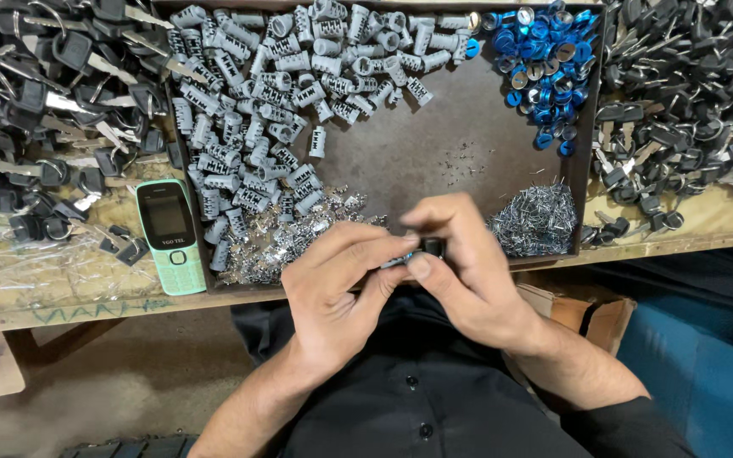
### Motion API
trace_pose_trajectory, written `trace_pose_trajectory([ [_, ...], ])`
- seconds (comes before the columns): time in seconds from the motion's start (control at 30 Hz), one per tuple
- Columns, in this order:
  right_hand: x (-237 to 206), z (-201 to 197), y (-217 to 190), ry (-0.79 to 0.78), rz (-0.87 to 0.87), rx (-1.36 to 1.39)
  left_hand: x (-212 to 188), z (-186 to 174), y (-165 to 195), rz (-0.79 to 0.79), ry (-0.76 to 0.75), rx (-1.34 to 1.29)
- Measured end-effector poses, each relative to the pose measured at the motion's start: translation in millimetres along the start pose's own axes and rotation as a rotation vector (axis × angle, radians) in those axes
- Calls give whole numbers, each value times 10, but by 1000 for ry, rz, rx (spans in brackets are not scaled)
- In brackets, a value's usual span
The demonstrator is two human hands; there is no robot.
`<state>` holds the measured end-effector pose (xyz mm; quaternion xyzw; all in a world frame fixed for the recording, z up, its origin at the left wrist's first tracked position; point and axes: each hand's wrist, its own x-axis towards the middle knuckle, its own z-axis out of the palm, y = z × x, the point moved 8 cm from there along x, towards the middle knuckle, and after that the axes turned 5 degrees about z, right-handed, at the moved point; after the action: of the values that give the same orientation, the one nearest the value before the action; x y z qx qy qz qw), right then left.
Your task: The person assembles small key components by hand. They pick a grey plastic housing, insert a metal pin, and attach a blue cap, repeating this sequence for multiple units on a tray.
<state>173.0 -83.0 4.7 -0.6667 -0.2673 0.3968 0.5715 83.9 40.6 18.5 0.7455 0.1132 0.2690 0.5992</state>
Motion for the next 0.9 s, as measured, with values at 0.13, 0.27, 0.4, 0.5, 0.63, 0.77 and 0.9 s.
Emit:
trace_pose_trajectory([
  [0.13, -22, 39, 114, -46, 141, 37, -40, 0, -25, -24, -1, 19],
  [0.27, 15, -51, -8, 8, 102, 186, -116, -82, -206, -220, 112, -134],
  [0.4, 6, -101, -412, 39, -189, -390, -253, 45, -509, -475, 120, -602],
  [0.5, -41, 23, -536, 73, -348, -595, -398, 378, -625, -675, 44, -1093],
  [0.63, -60, -64, -502, 217, -346, -571, -491, 523, -652, -730, -5, -1210],
  [0.77, -89, -57, -491, 185, -420, -561, -515, 549, -633, -764, -75, -1264],
  [0.9, -116, -57, -484, 245, -489, -586, -495, 529, -639, -747, -91, -1211],
])
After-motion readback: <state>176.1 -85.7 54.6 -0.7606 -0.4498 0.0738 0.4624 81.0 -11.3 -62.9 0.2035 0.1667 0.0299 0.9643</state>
